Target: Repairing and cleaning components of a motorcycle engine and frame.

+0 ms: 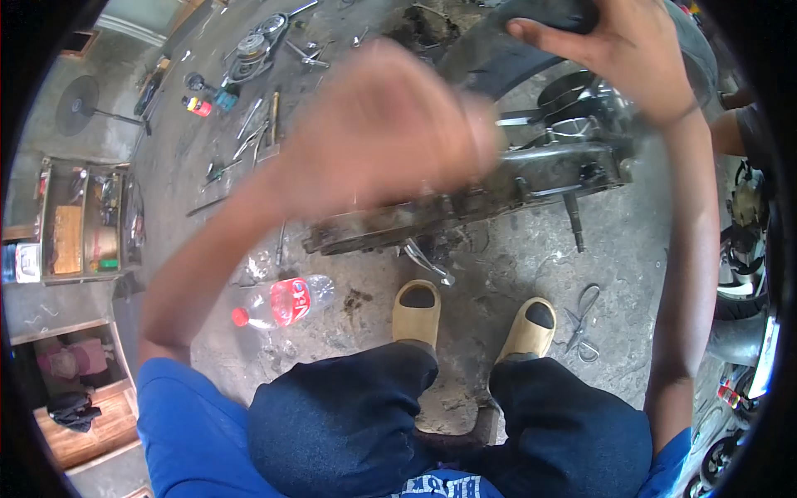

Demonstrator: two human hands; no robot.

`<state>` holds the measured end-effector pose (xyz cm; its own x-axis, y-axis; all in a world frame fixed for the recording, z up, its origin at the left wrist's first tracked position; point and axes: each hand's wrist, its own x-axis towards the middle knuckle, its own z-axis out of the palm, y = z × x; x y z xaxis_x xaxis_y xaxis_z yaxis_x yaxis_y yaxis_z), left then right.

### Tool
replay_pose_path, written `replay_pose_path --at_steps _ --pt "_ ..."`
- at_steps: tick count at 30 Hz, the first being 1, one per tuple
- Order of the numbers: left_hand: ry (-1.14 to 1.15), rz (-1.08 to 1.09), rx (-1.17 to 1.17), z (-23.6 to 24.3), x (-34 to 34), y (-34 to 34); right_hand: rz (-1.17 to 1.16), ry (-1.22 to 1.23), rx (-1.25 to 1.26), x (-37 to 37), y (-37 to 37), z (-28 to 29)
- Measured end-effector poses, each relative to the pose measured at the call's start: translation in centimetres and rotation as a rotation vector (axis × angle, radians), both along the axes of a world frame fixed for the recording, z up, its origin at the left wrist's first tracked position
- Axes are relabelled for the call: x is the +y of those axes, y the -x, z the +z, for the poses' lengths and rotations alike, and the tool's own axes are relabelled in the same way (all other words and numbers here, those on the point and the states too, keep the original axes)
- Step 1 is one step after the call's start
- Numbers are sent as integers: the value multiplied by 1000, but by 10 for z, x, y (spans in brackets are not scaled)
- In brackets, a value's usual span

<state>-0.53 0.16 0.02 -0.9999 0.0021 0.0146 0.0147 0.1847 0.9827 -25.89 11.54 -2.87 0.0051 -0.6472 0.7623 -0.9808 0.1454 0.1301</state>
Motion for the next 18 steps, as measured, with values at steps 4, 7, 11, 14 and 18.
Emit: replay_pose_path --at_steps 4,7,11,14,18 --pt "255 -224 1 8 7 3 1 -7 -7 5 8 1" --pt "291 -195 41 3 3 6 -6 -17 -7 5 12 1" --pt "187 69 176 -6 -17 19 -11 -25 1 3 13 -1" --pt "-69 -45 -20 17 -26 23 11 -23 -46 5 5 0" --pt "-78 -129 -58 18 -19 19 39 -24 -102 6 -1 2"
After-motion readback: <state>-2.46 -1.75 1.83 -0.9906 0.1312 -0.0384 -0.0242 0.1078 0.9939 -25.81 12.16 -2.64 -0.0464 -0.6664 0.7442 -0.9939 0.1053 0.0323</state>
